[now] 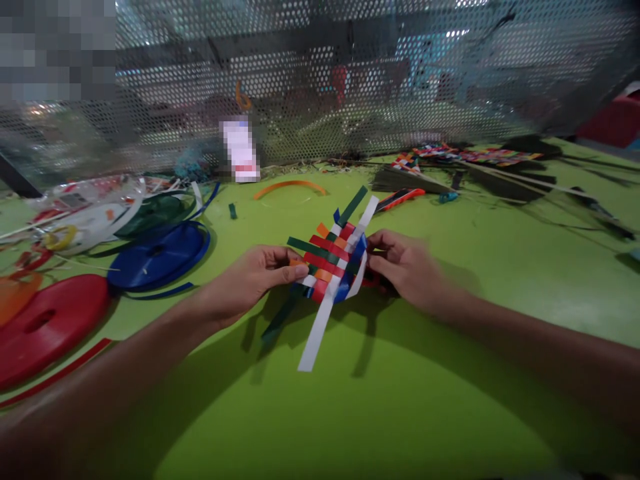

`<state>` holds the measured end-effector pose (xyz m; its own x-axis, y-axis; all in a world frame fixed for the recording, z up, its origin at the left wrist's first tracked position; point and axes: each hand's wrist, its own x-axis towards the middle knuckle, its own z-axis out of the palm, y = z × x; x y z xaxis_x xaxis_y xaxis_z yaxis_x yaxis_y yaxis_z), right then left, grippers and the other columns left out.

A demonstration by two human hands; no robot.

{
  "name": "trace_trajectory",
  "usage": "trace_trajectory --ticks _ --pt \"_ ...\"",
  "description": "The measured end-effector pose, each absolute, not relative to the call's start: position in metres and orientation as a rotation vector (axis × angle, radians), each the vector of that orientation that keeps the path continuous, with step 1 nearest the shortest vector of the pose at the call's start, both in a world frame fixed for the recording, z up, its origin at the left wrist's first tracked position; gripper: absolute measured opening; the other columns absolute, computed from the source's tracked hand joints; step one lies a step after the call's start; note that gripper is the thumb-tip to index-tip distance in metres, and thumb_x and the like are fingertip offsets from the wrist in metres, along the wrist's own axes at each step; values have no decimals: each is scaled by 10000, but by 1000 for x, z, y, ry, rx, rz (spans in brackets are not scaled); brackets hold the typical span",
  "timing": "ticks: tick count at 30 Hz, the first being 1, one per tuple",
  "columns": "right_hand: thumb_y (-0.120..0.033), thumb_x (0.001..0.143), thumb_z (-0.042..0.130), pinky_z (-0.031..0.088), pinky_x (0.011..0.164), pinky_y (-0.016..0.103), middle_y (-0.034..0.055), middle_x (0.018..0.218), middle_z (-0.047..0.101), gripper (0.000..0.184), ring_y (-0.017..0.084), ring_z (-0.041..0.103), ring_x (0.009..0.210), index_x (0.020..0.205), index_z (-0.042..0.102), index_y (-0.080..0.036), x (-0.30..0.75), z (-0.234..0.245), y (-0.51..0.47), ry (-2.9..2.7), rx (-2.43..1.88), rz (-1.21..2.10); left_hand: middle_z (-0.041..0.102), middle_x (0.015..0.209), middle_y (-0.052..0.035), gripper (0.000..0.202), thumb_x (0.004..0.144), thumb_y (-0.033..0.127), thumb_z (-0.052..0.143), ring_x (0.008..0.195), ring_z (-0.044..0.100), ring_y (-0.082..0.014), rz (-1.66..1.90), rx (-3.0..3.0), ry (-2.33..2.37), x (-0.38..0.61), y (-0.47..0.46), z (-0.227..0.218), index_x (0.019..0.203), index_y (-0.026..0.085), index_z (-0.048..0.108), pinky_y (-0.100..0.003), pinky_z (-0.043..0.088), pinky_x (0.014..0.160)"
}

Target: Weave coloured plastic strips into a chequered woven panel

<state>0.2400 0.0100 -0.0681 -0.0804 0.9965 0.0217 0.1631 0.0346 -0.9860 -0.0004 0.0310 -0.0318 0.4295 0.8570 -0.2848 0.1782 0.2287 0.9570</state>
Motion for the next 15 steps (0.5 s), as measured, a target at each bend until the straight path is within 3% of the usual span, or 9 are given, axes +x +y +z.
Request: trace_trajectory --ticks 3,7,13,15 --pt "-309 773 639 458 411 225 -6 695 650 157 120 582 516 868 573 -204 239 -68 9 -1373 -1302 1186 780 948 -55 243 727 356 814 857 702 -189 566 1300 1069 2 30 -31 873 179 736 -362 537 907" --pt "-297 785 637 485 422 245 3 690 658 141 137 600 520 857 562 -202 238 -68 7 -1395 -1315 1151 789 939 -55 294 650 318 868 852 720 -193 575 1296 1106 5 28 -31 864 171 731 -357 551 912" --pt "-260 797 610 476 416 242 27 770 678 98 124 575 528 862 577 -196 237 -69 6 -1477 -1248 1105 746 709 -8 332 519 264 931 663 687 -161 666 1219 1221 6 23 -34 637 170 636 -300 560 702" --pt "-246 796 607 488 445 250 23 755 666 72 126 577 545 837 574 -197 237 -69 6 -1500 -1222 1086 739 689 -9 314 508 262 929 658 685 -166 641 1218 1203 7 22 -34 619 165 651 -307 564 709"
